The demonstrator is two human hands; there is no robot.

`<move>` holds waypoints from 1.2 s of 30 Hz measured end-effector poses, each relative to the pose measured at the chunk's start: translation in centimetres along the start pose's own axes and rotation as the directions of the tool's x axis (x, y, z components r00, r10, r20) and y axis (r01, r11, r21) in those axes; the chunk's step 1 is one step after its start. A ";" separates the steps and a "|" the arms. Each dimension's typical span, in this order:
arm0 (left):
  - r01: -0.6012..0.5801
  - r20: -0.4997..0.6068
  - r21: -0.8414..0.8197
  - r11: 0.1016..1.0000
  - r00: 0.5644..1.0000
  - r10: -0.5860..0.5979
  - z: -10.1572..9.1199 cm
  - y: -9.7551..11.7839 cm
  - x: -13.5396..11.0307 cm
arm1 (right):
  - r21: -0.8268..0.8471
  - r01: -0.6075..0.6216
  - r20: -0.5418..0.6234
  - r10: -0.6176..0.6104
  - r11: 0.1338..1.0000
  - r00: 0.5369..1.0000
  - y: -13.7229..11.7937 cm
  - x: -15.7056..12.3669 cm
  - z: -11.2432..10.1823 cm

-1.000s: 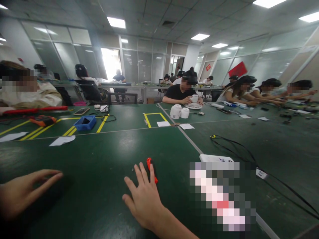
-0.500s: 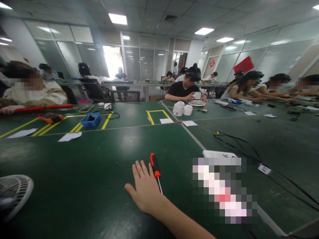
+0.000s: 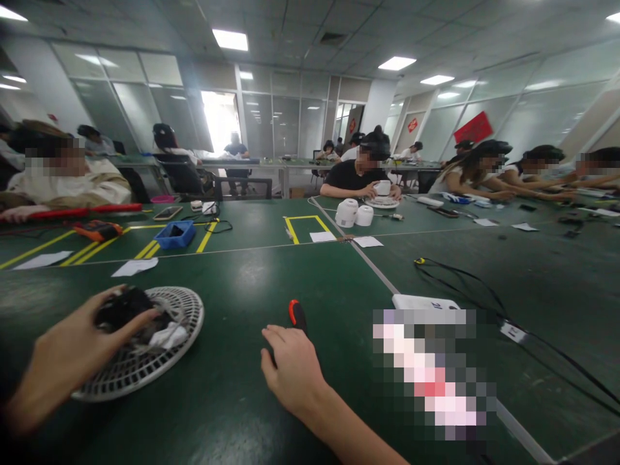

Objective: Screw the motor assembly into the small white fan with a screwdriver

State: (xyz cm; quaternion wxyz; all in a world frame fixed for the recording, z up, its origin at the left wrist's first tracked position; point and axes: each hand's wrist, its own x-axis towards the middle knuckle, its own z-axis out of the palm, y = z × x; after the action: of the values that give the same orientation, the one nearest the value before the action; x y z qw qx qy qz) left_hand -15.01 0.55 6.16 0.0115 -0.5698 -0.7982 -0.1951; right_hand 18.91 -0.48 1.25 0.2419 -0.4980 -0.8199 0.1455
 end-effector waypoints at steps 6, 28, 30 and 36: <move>-0.486 -0.284 -0.118 0.866 0.852 0.440 5.2 7.3 -1.5 | 0.059 0.043 -0.117 -0.036 0.997 0.992 1.8 -0.1 -0.7; -0.760 -0.428 -0.093 0.644 0.614 0.663 9.9 8.8 -3.9 | 0.244 0.000 -0.178 0.045 0.970 0.983 0.5 -0.5 -2.4; -0.752 -0.425 -0.106 0.651 0.626 0.654 9.8 8.8 -3.9 | 0.250 0.013 -0.182 0.034 0.968 0.983 0.4 -0.6 -2.4; -0.726 -0.412 -0.133 0.675 0.660 0.629 9.3 8.8 -3.7 | 0.233 0.070 -0.197 -0.023 0.970 0.980 0.4 -0.9 -1.4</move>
State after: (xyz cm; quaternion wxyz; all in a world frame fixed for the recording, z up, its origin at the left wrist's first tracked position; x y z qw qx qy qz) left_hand -3.77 2.66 -0.70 0.1359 -0.7819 -0.4733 -0.3823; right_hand 20.25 -1.08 2.05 0.3818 -0.4575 -0.7807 0.1884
